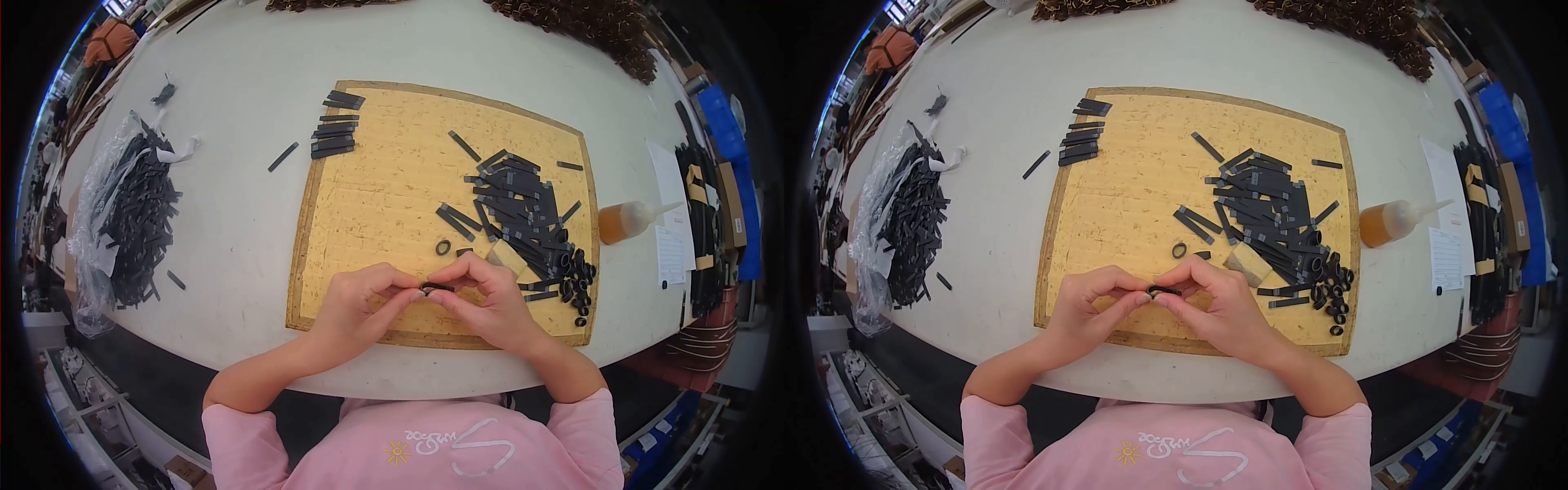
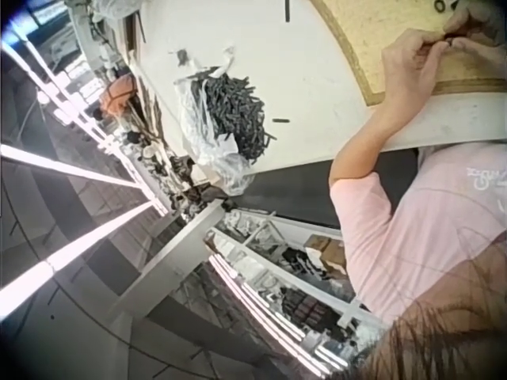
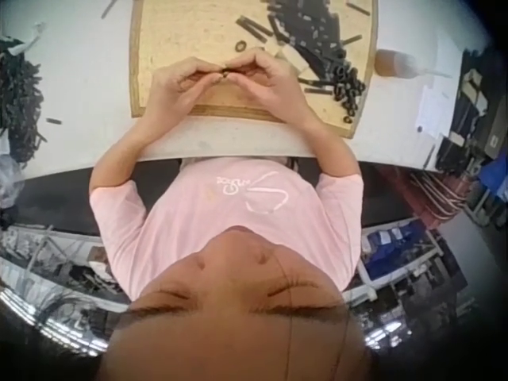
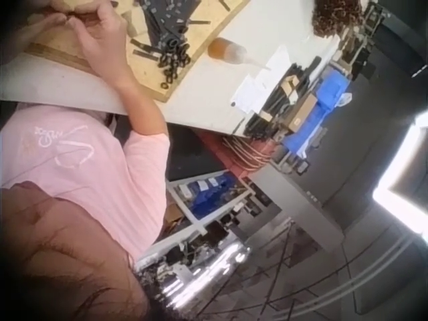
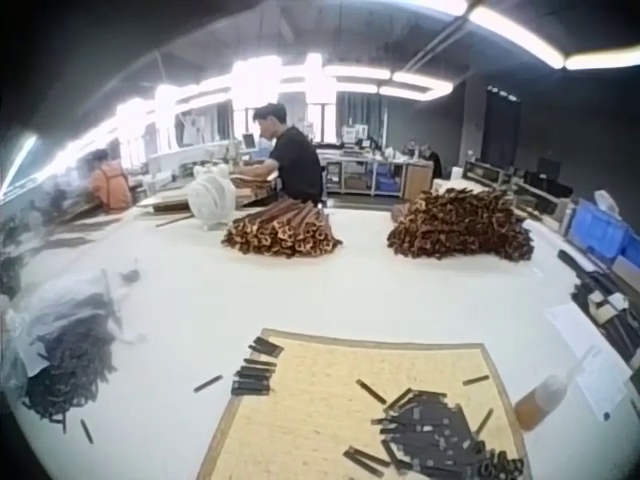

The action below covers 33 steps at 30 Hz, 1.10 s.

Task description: Manually assembling small black hardware or accessory components at a workshop table.

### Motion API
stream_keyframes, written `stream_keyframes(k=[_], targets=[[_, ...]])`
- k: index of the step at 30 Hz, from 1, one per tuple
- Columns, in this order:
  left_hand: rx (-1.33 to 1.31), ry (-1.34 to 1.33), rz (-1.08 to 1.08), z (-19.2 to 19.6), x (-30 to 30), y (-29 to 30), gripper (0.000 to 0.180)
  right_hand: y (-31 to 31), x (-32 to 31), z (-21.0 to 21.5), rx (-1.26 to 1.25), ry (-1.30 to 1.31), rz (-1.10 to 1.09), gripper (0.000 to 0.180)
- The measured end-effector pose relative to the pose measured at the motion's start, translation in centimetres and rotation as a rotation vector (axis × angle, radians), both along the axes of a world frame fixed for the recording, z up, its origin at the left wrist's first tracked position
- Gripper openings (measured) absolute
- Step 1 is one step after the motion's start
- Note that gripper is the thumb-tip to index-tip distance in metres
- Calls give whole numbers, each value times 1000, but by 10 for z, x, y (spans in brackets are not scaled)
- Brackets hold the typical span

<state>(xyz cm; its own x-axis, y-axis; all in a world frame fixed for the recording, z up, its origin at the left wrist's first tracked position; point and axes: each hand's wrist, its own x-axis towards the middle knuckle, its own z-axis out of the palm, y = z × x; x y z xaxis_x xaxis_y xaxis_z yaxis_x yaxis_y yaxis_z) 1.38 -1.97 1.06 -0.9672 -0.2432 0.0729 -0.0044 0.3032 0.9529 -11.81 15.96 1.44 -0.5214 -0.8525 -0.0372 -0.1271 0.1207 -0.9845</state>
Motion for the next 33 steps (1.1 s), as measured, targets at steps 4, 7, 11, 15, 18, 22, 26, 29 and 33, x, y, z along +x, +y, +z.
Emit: stream_keyframes(k=[4, 7, 11, 15, 18, 22, 26, 29, 33], targets=[[-34, -7, -23, -1, 0, 2, 12, 1, 0, 1, 9, 44, 18, 17], [-37, 6, -43, -1, 0, 3, 11, 2, 2, -3, 73, -1, 22, 22], [564, -241, -27, 1, 0, -4, 13, 2, -10, -2, -40, -465, 47, 22], [633, -266, -46, -5, -3, -12, 15, 3, -18, -6, -36, -800, 116, 26], [542, -205, -41, -7, -2, -12, 15, 3, -23, -9, -90, -999, 145, 28], [366, -162, -30, -2, -2, -10, 12, 2, -17, -8, -33, -852, 114, 26], [118, -94, 0, -2, -2, -1, 9, -2, -4, -6, 53, -377, 47, 25], [76, -88, 0, -4, -1, 0, 9, -5, 1, 1, 146, -88, 17, 22], [214, -228, 11, -3, -1, -1, 10, -9, 5, 6, 170, 119, 11, 18]])
